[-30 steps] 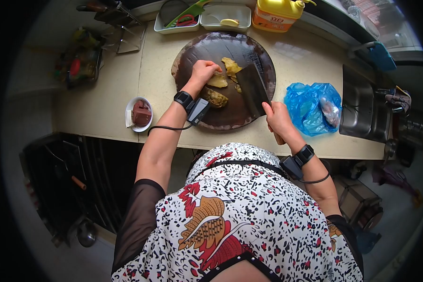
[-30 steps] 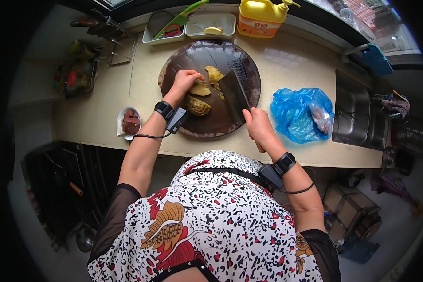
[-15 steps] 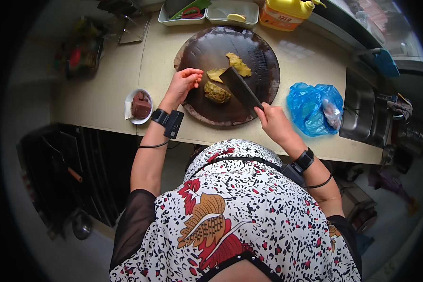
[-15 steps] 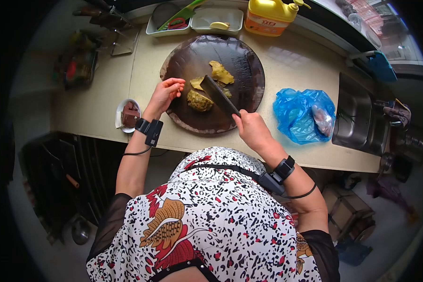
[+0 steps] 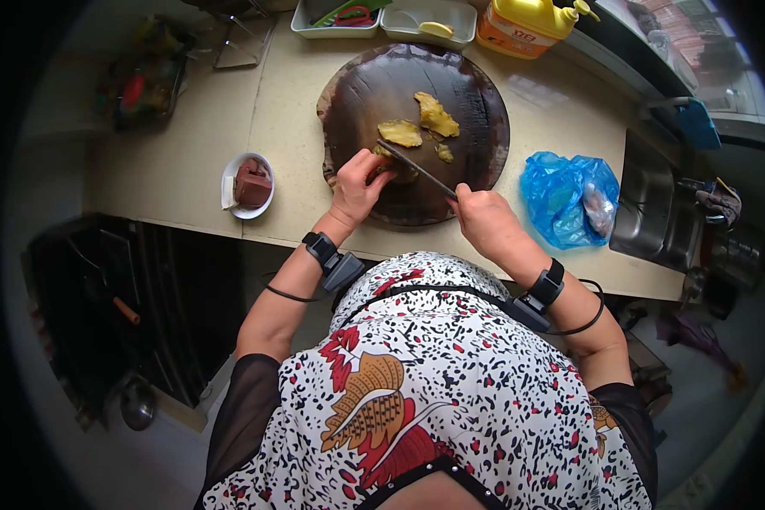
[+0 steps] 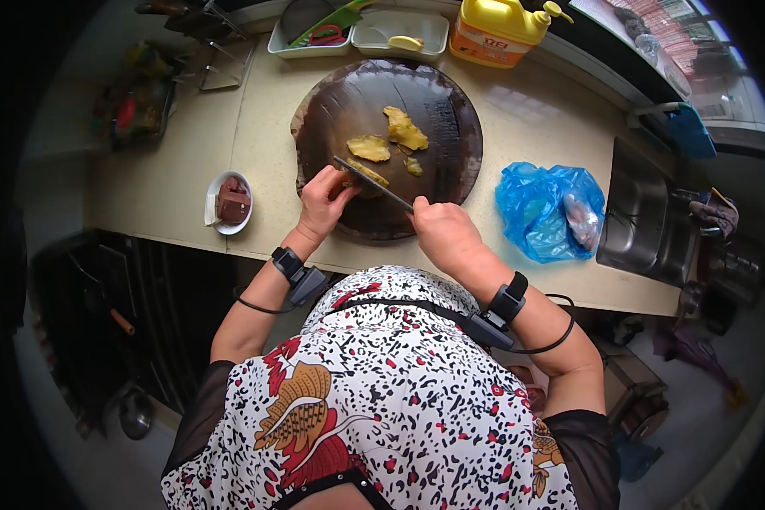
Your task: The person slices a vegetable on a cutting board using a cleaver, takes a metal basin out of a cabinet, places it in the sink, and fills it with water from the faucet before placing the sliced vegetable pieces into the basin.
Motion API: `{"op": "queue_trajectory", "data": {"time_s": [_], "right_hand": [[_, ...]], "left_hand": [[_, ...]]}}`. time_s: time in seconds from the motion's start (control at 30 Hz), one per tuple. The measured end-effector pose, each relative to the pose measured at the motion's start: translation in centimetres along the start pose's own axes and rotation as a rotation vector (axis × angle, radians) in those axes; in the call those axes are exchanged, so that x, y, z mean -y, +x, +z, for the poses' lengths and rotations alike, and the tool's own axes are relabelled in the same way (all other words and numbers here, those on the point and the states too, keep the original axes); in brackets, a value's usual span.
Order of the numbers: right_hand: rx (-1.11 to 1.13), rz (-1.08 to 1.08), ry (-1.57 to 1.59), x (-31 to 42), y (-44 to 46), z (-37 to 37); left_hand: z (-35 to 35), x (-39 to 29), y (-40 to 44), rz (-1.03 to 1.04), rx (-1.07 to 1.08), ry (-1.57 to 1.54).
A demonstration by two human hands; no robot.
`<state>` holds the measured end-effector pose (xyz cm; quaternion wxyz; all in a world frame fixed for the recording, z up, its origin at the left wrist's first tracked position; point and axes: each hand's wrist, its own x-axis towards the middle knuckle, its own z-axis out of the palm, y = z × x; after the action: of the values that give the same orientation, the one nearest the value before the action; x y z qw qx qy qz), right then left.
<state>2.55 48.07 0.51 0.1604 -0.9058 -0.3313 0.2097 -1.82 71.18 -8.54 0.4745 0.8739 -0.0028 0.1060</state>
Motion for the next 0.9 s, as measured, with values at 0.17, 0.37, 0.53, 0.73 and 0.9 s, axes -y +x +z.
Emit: {"op": "queue_trajectory", "data": {"time_s": [0.17,0.37,0.53,0.73,0.9], "right_hand": [[0.049,-0.026,-0.042,0.5,-0.1,-0.7],[0.072,-0.071,-0.046,0.7,0.9,-0.9],[0.070,-0.107,0.006,0.3,3.5,-0.2],[0.033,-0.235,0.073,0.9,7.8,1.0],[0.204,-0.077,0.068,0.3,5.6,-0.3]], "left_hand": [[1.3,1.3,0.2,0.094,-0.091,-0.003],[1.7,2.8,0.5,-0.166,-0.003,-0.233],[2.2,3.8,0.6,-0.156,-0.020,-0.369],[2.0,4.7,-0.1,-0.218,0.039,-0.261],[1.6,3.5,0.2,-0.226,0.066,-0.420]]}}
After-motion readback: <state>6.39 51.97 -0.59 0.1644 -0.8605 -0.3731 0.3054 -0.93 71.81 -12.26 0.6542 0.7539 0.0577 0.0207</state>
